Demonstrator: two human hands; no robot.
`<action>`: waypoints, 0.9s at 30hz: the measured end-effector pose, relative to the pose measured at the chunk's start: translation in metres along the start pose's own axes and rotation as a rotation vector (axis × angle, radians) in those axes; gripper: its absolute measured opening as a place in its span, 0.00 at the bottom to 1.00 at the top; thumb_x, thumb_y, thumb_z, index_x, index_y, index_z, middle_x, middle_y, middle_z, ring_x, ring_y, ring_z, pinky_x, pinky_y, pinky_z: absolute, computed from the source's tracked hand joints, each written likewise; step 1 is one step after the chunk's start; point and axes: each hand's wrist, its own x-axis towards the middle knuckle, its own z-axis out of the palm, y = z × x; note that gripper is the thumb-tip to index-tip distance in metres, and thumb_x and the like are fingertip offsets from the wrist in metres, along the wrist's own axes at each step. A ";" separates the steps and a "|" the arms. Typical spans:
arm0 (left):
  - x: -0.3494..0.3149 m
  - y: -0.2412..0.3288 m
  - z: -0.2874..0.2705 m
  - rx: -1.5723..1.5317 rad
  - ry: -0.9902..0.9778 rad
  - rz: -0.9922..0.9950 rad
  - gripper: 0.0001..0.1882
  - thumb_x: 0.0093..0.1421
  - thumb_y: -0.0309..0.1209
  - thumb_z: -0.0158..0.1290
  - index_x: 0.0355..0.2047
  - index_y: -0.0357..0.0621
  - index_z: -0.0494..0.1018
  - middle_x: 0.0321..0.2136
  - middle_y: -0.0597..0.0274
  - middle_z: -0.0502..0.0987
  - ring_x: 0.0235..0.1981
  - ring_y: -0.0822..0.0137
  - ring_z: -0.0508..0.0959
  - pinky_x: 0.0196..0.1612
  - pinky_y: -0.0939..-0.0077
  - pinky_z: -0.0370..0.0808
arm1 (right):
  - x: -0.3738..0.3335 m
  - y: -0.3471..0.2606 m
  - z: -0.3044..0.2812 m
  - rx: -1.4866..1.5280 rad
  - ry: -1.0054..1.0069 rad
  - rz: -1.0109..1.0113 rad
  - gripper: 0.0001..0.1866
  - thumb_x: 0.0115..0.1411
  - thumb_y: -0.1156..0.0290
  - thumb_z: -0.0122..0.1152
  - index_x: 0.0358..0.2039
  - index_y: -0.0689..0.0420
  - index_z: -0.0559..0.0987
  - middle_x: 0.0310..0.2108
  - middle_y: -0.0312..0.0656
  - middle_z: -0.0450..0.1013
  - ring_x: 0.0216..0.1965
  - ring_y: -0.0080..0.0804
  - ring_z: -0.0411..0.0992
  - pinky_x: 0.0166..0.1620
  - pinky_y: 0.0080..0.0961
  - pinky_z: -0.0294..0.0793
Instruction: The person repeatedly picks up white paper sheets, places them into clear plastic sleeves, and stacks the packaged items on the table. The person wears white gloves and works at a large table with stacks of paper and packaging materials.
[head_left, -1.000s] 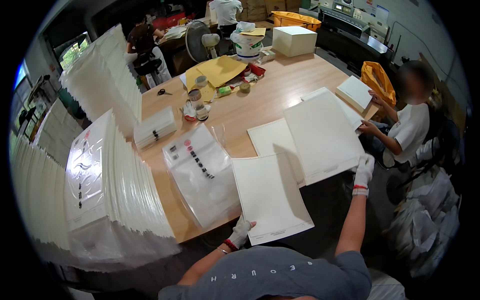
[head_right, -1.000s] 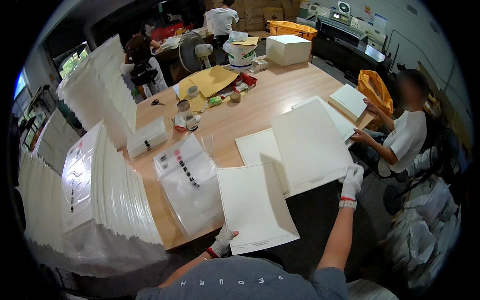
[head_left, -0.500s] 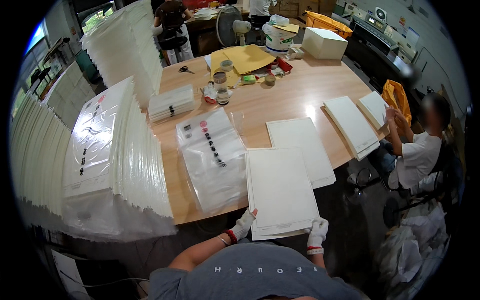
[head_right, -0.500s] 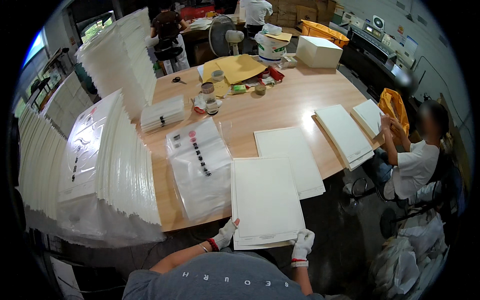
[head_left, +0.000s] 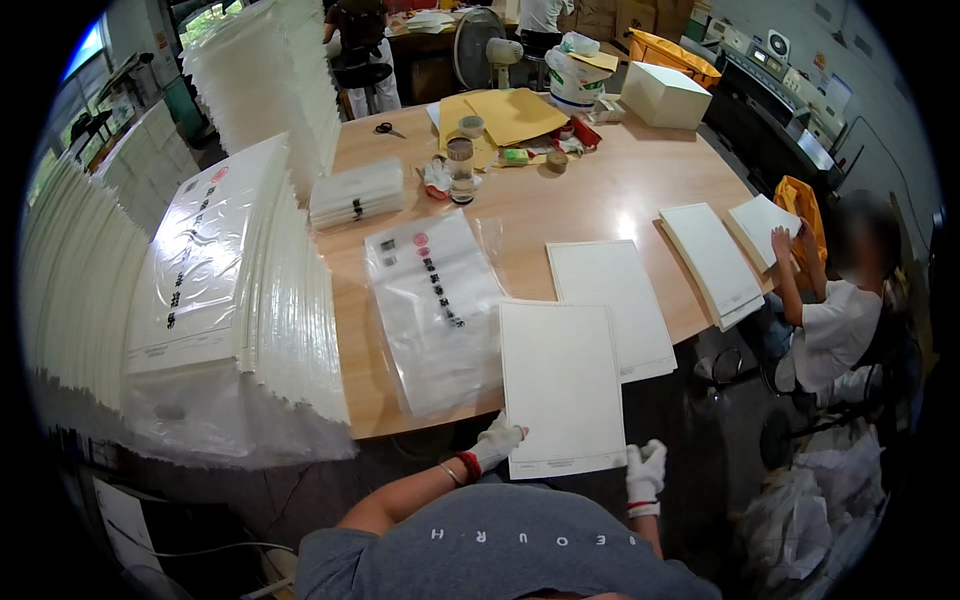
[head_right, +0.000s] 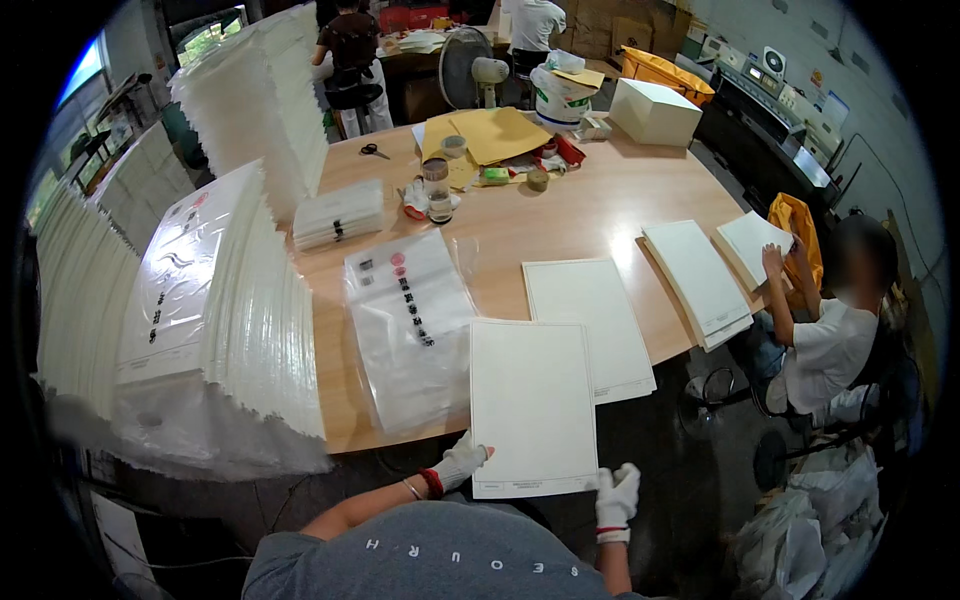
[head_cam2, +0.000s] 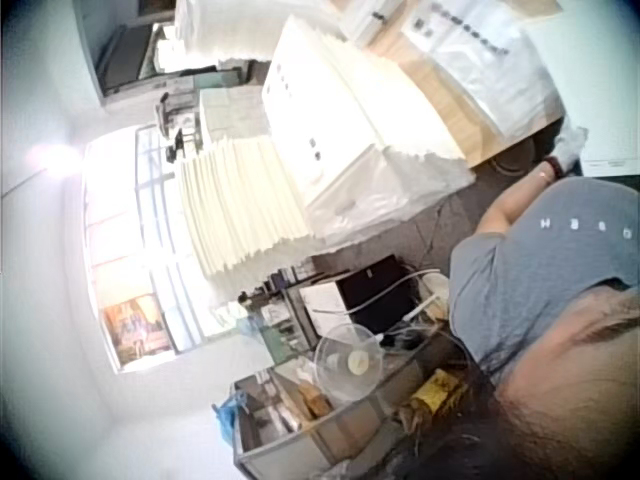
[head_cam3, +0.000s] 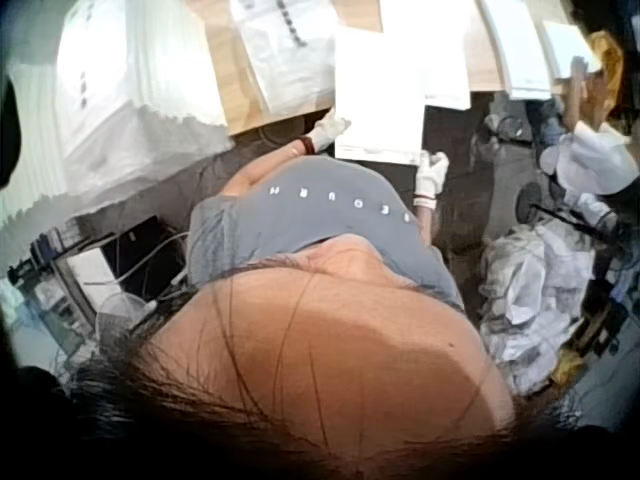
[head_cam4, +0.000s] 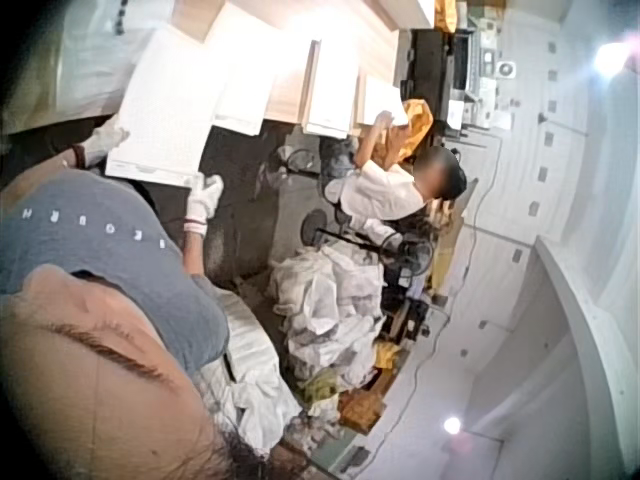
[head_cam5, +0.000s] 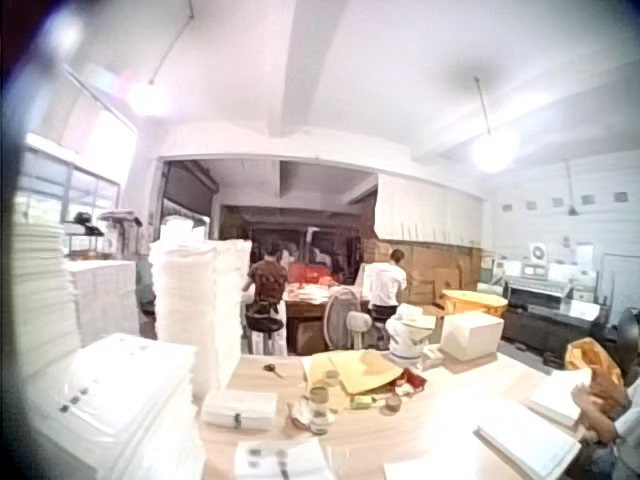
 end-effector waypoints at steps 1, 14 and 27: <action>-0.003 0.008 -0.003 0.076 0.004 0.000 0.25 0.54 0.30 0.47 0.51 0.35 0.57 0.44 0.46 0.69 0.46 0.58 0.69 0.48 0.67 0.65 | 0.014 -0.016 -0.009 0.116 0.005 0.107 0.23 0.50 0.64 0.63 0.44 0.60 0.67 0.36 0.41 0.69 0.37 0.29 0.67 0.43 0.27 0.68; -0.028 0.037 0.062 1.142 0.211 0.361 0.36 0.47 0.41 0.55 0.53 0.34 0.56 0.59 0.42 0.45 0.53 0.43 0.61 0.48 0.54 0.65 | 0.030 -0.116 0.059 0.950 -1.103 0.101 0.25 0.60 0.58 0.48 0.52 0.63 0.65 0.51 0.44 0.63 0.51 0.33 0.63 0.54 0.28 0.61; 0.044 0.100 -0.109 0.879 0.018 0.339 0.17 0.51 0.29 0.49 0.43 0.39 0.69 0.28 0.60 0.75 0.26 0.61 0.75 0.29 0.71 0.71 | 0.014 -0.137 0.038 0.601 -0.389 -0.491 0.09 0.53 0.74 0.51 0.34 0.63 0.74 0.28 0.40 0.72 0.29 0.25 0.69 0.33 0.21 0.68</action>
